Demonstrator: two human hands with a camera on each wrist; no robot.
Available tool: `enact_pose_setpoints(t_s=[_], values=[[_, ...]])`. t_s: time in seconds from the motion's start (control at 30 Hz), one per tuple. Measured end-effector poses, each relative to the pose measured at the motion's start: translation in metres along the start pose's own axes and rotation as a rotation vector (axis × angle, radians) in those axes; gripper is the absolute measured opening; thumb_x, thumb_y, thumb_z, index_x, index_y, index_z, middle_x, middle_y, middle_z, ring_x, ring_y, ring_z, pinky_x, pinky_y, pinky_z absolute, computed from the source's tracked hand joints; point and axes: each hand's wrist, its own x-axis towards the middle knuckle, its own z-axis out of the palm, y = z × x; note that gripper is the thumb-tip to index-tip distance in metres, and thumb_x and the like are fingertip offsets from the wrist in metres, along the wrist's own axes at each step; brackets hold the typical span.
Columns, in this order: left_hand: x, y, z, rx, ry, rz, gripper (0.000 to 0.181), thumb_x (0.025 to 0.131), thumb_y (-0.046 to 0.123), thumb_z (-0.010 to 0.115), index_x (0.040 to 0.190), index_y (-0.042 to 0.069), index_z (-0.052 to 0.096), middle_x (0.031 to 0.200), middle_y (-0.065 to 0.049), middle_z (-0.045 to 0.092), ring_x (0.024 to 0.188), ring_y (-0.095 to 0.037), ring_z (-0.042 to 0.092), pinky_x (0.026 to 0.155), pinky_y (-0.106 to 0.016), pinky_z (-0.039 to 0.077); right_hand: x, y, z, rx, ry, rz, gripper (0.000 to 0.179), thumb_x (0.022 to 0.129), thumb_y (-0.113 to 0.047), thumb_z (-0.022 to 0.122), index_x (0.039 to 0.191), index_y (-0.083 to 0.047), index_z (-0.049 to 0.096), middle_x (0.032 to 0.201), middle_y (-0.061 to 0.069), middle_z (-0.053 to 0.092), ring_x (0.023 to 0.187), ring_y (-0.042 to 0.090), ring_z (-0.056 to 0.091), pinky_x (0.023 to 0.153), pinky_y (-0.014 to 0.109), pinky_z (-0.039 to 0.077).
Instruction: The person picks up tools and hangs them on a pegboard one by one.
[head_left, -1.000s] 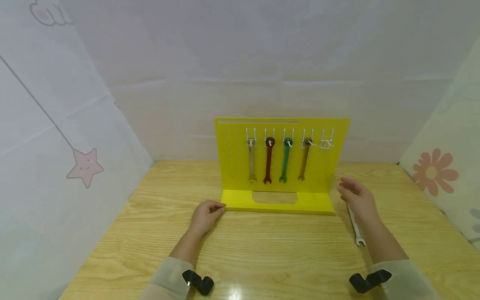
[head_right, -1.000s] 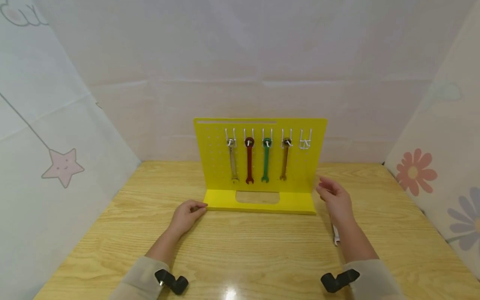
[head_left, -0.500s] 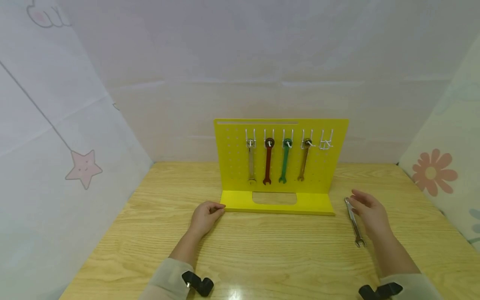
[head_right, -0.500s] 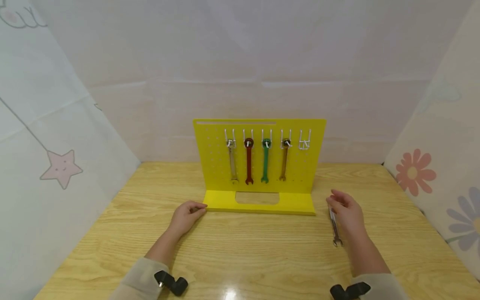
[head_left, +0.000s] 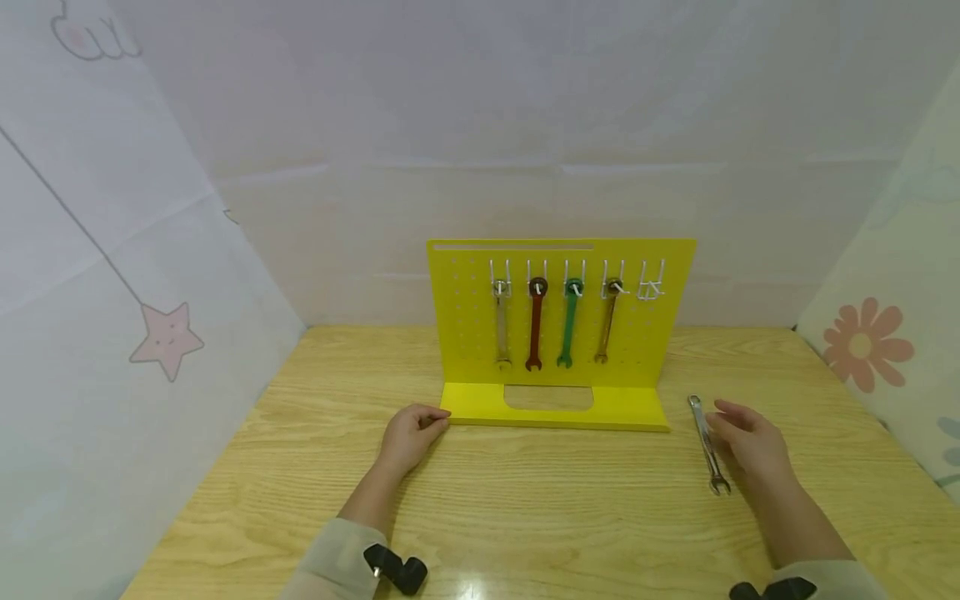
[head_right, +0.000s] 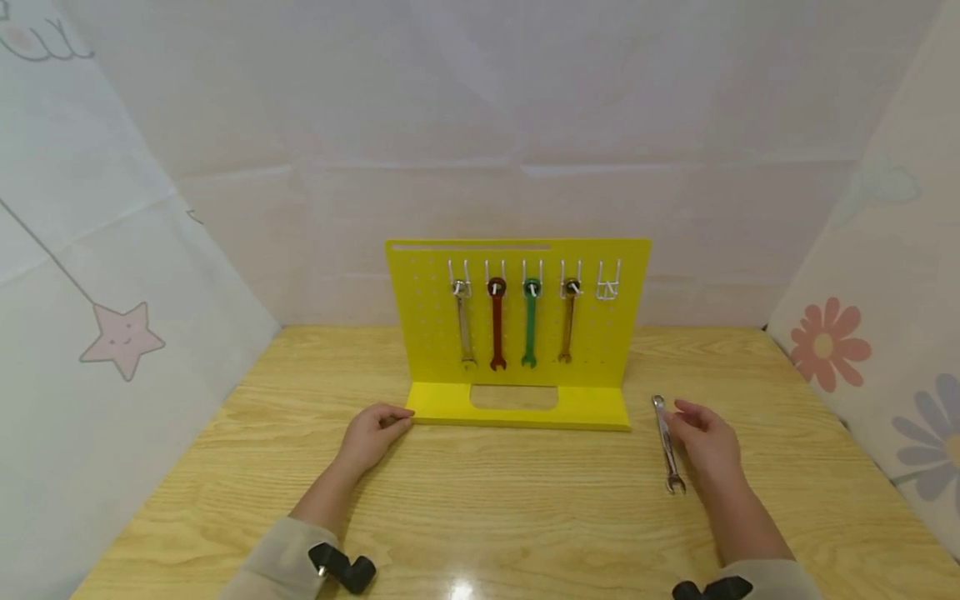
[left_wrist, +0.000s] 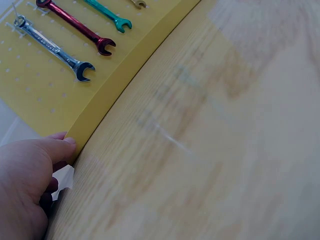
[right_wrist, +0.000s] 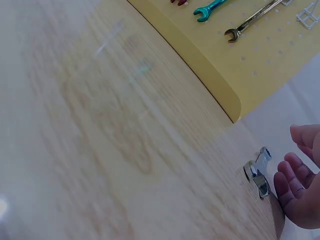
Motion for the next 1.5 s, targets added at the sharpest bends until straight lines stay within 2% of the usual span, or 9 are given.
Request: enact_pose_setpoints(t_s=[0.07, 0.17, 0.3, 0.4, 0.63, 0.83, 1.1, 1.3, 1.5], values=[[0.0, 0.0, 0.0, -0.002, 0.0, -0.003, 0.011, 0.09, 0.016, 0.071, 0.099, 0.013, 0.077, 0.105, -0.005, 0.071, 0.102, -0.024, 0.063, 0.091, -0.044, 0.051, 0.0, 0.001, -0.002, 0.01, -0.009, 0.011, 0.073, 0.095, -0.038, 0.064, 0.149, -0.001, 0.034, 0.098, -0.022, 0.053, 0.087, -0.004, 0.056, 0.077, 0.014, 0.052], [-0.001, 0.001, 0.0, 0.002, 0.0, -0.003, 0.011, 0.09, 0.016, 0.071, 0.099, 0.013, 0.077, 0.105, -0.005, 0.07, 0.101, -0.023, 0.063, 0.09, -0.044, 0.051, 0.001, 0.002, -0.003, -0.054, -0.01, 0.002, 0.071, 0.095, -0.035, 0.065, 0.147, 0.003, 0.036, 0.098, -0.015, 0.057, 0.083, -0.001, 0.057, 0.074, 0.016, 0.053], [-0.002, 0.002, -0.002, -0.001, -0.003, -0.014, 0.012, 0.09, 0.016, 0.07, 0.1, 0.014, 0.077, 0.106, -0.005, 0.07, 0.101, -0.023, 0.063, 0.09, -0.044, 0.051, 0.002, 0.003, -0.003, -0.217, -0.009, -0.019, 0.068, 0.096, -0.039, 0.061, 0.144, 0.006, 0.04, 0.109, 0.006, 0.065, 0.081, -0.001, 0.057, 0.071, 0.016, 0.051], [-0.002, 0.003, -0.002, 0.0, -0.004, -0.021, 0.012, 0.09, 0.016, 0.071, 0.1, 0.014, 0.077, 0.106, -0.005, 0.07, 0.1, -0.022, 0.063, 0.089, -0.043, 0.051, 0.003, 0.003, -0.001, -0.259, -0.012, -0.02, 0.067, 0.097, -0.039, 0.059, 0.143, 0.007, 0.041, 0.119, 0.018, 0.064, 0.081, -0.001, 0.056, 0.069, 0.017, 0.051], [-0.002, 0.001, -0.001, 0.005, -0.008, -0.022, 0.012, 0.09, 0.017, 0.071, 0.1, 0.014, 0.077, 0.106, -0.004, 0.07, 0.099, -0.021, 0.062, 0.088, -0.042, 0.051, 0.002, 0.0, 0.005, -0.281, 0.003, -0.01, 0.065, 0.096, -0.035, 0.061, 0.14, 0.01, 0.043, 0.112, 0.02, 0.066, 0.069, 0.008, 0.055, 0.058, 0.025, 0.049], [-0.001, 0.0, -0.001, 0.003, -0.01, -0.022, 0.012, 0.09, 0.017, 0.071, 0.1, 0.015, 0.077, 0.107, -0.004, 0.07, 0.1, -0.022, 0.062, 0.089, -0.043, 0.051, 0.003, -0.002, 0.011, -0.33, 0.026, 0.005, 0.069, 0.093, -0.04, 0.065, 0.138, 0.009, 0.046, 0.127, 0.032, 0.055, 0.091, 0.023, 0.061, 0.065, 0.025, 0.052], [0.0, 0.0, -0.001, 0.005, -0.001, -0.018, 0.012, 0.09, 0.018, 0.071, 0.1, 0.015, 0.077, 0.106, -0.004, 0.07, 0.099, -0.021, 0.062, 0.088, -0.042, 0.051, 0.007, -0.002, 0.017, -0.374, 0.066, 0.031, 0.061, 0.092, -0.033, 0.066, 0.134, 0.008, 0.05, 0.113, 0.027, 0.062, 0.081, 0.022, 0.06, 0.06, 0.029, 0.05], [0.0, 0.0, -0.001, 0.01, -0.001, -0.012, 0.012, 0.09, 0.018, 0.071, 0.1, 0.016, 0.077, 0.107, -0.005, 0.07, 0.102, -0.023, 0.063, 0.09, -0.043, 0.051, 0.006, -0.006, 0.019, -0.388, 0.075, 0.042, 0.055, 0.093, -0.027, 0.064, 0.134, 0.009, 0.051, 0.121, 0.032, 0.06, 0.089, 0.027, 0.063, 0.062, 0.027, 0.05], [0.0, -0.001, -0.001, 0.01, -0.003, -0.005, 0.012, 0.091, 0.018, 0.07, 0.1, 0.015, 0.077, 0.107, -0.005, 0.07, 0.103, -0.025, 0.063, 0.091, -0.045, 0.051, 0.005, -0.014, 0.02, -0.526, 0.06, 0.035, 0.054, 0.097, -0.027, 0.057, 0.137, 0.008, 0.048, 0.128, 0.034, 0.055, 0.103, 0.044, 0.057, 0.071, 0.039, 0.05]])
